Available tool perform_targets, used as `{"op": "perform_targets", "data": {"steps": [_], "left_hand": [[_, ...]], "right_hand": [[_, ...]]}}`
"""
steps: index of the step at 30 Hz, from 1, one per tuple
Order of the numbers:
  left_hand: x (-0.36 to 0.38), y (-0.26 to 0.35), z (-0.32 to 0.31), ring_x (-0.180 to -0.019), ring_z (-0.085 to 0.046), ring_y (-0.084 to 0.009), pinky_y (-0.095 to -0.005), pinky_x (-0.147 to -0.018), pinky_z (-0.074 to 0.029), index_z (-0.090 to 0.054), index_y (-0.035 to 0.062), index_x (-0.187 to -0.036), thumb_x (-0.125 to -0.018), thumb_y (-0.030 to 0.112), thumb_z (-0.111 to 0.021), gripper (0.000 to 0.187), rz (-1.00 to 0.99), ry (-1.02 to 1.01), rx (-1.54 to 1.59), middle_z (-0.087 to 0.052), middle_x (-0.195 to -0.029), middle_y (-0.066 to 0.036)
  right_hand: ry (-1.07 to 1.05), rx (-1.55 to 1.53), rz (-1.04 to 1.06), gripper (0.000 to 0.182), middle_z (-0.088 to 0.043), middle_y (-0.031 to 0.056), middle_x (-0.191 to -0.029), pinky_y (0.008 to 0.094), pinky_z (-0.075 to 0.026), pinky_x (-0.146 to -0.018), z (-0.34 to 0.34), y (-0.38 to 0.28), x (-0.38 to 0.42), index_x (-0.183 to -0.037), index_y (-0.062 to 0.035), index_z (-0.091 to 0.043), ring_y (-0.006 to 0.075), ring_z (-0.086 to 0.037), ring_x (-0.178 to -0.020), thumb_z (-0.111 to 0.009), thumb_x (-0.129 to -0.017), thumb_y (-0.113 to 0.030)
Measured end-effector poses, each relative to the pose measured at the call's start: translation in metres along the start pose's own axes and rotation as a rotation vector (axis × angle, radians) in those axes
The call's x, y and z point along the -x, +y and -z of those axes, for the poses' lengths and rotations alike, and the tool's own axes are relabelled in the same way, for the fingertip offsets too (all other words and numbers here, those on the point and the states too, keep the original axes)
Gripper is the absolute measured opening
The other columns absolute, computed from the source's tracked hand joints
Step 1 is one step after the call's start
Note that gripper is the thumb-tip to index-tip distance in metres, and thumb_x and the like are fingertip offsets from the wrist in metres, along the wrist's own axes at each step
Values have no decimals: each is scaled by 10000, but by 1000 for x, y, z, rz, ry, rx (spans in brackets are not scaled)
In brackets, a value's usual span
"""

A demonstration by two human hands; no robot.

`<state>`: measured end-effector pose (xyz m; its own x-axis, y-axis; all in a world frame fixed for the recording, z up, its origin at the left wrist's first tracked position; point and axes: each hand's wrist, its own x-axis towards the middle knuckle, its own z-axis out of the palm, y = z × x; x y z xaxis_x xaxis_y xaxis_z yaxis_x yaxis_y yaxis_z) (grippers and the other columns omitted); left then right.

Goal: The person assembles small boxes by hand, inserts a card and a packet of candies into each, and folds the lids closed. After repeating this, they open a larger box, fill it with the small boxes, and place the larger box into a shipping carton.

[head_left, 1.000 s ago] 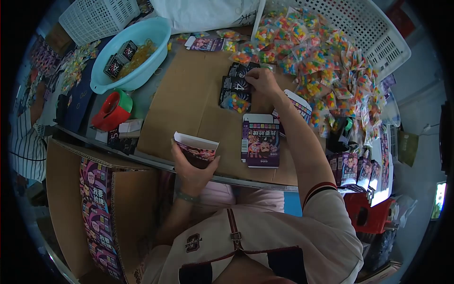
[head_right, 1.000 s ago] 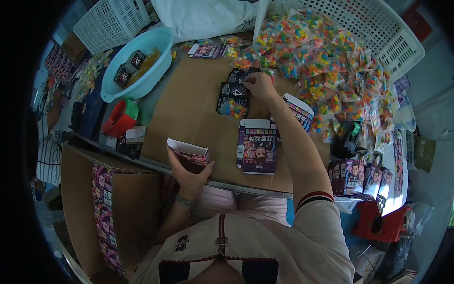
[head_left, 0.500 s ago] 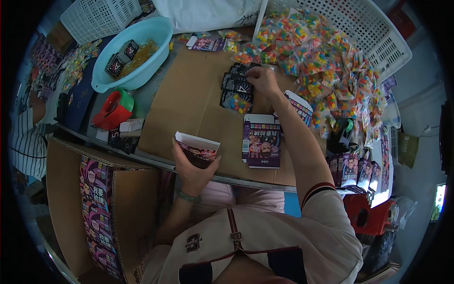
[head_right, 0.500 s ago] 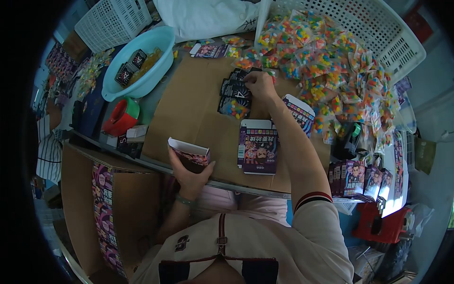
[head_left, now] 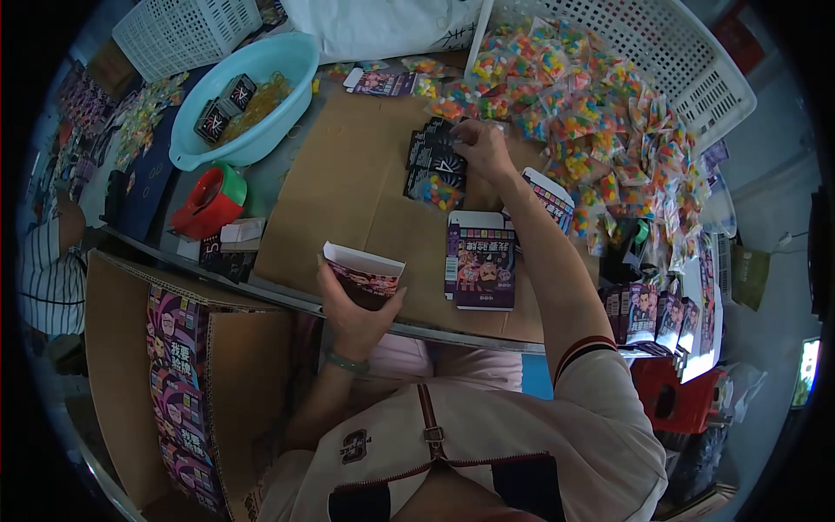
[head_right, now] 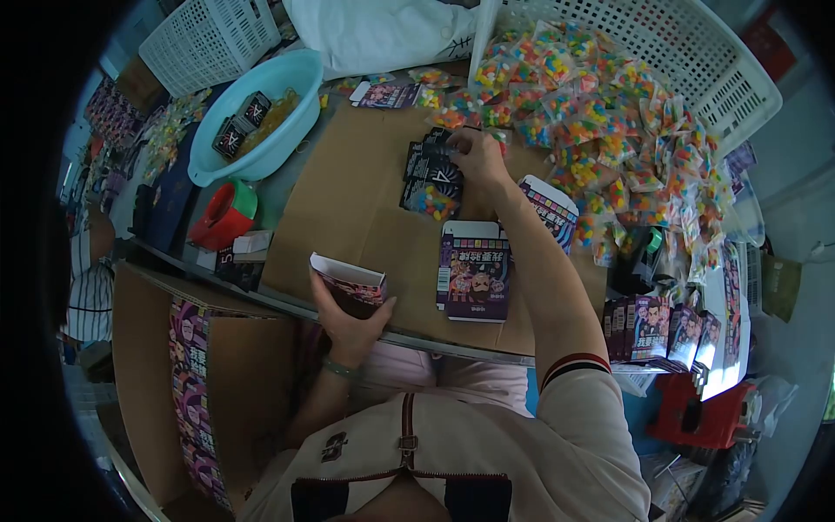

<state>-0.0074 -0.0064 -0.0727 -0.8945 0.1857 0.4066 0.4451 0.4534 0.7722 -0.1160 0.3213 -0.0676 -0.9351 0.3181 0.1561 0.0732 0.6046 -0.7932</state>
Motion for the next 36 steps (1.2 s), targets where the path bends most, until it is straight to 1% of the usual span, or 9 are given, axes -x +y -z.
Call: {"op": "perform_targets", "data": {"steps": [12,18,20,24,27,30,31,33,36], "left_hand": [[-2,3,2,-1164,-474,-381,-448,-965,-412,-196,-81,-1399,-566,221,-880,1119,6,-17,14,-427,-1258,-245],[-1,2,1,-1158,-478,-387,-448,-961,-417,-199,-87,-1400,-568,226,-880,1120,-19,0,6,-426,-1262,-255],[0,2,1,-1157,-478,-389,-448,-961,-418,-199,-86,-1402,-568,228,-880,1121,-20,2,9,-425,-1266,-257],[1,-1,-1,-1161,-478,-383,-443,-968,-415,-198,-85,-1403,-571,219,-879,1118,-51,25,-13,-420,-1280,-257],[-2,-3,-1,-1174,-475,-364,-432,-981,-407,-201,-71,-1407,-572,195,-876,1107,-37,26,69,-418,-1290,-251],[-17,7,6,-1193,-469,-338,-419,-1004,-389,-213,-32,-1414,-578,147,-860,1072,85,31,343,-425,-1299,-237],[-18,9,8,-1221,-433,-268,-397,-1026,-365,-188,-34,-1430,-600,111,-839,1065,162,-81,450,-406,-1328,-184],[-21,8,8,-1232,-430,-269,-399,-1039,-352,-190,-31,-1428,-601,136,-835,1062,-14,-377,153,-400,-1332,-176],[-17,9,12,-1230,-437,-270,-407,-1037,-357,-193,-20,-1430,-607,161,-834,1059,-27,-388,355,-407,-1327,-169]], "right_hand": [[118,188,240,462,-666,127,-1048,305,-533,-783,3,-1,7,-1175,-39,-604,180,-648,-831,-678,-725,40],[-253,88,8,478,-649,150,-1068,334,-516,-852,7,-39,29,-1160,28,-589,250,-656,-957,-759,-734,-105],[-255,230,145,529,-656,156,-1025,357,-510,-855,3,-45,44,-1123,40,-603,276,-651,-963,-798,-701,-212],[-315,345,204,574,-636,171,-1040,383,-508,-838,-12,-55,64,-1172,5,-577,328,-633,-972,-791,-692,-224],[-151,404,434,586,-620,179,-1034,412,-505,-815,-27,-65,88,-1220,-28,-535,381,-608,-961,-756,-702,-187],[-464,298,404,557,-615,183,-1004,436,-502,-803,-32,-89,117,-1222,-45,-516,404,-597,-954,-722,-717,-156],[-405,277,512,538,-625,174,-1005,445,-501,-779,-38,-90,127,-1223,-54,-508,388,-608,-933,-695,-725,-138],[-351,251,623,521,-635,165,-1006,455,-500,-755,-44,-92,139,-1223,-63,-501,373,-618,-912,-667,-733,-120],[-310,116,555,460,-642,177,-938,453,-507,-726,-44,-92,143,-1198,-82,-527,385,-622,-859,-641,-752,-105]]}}
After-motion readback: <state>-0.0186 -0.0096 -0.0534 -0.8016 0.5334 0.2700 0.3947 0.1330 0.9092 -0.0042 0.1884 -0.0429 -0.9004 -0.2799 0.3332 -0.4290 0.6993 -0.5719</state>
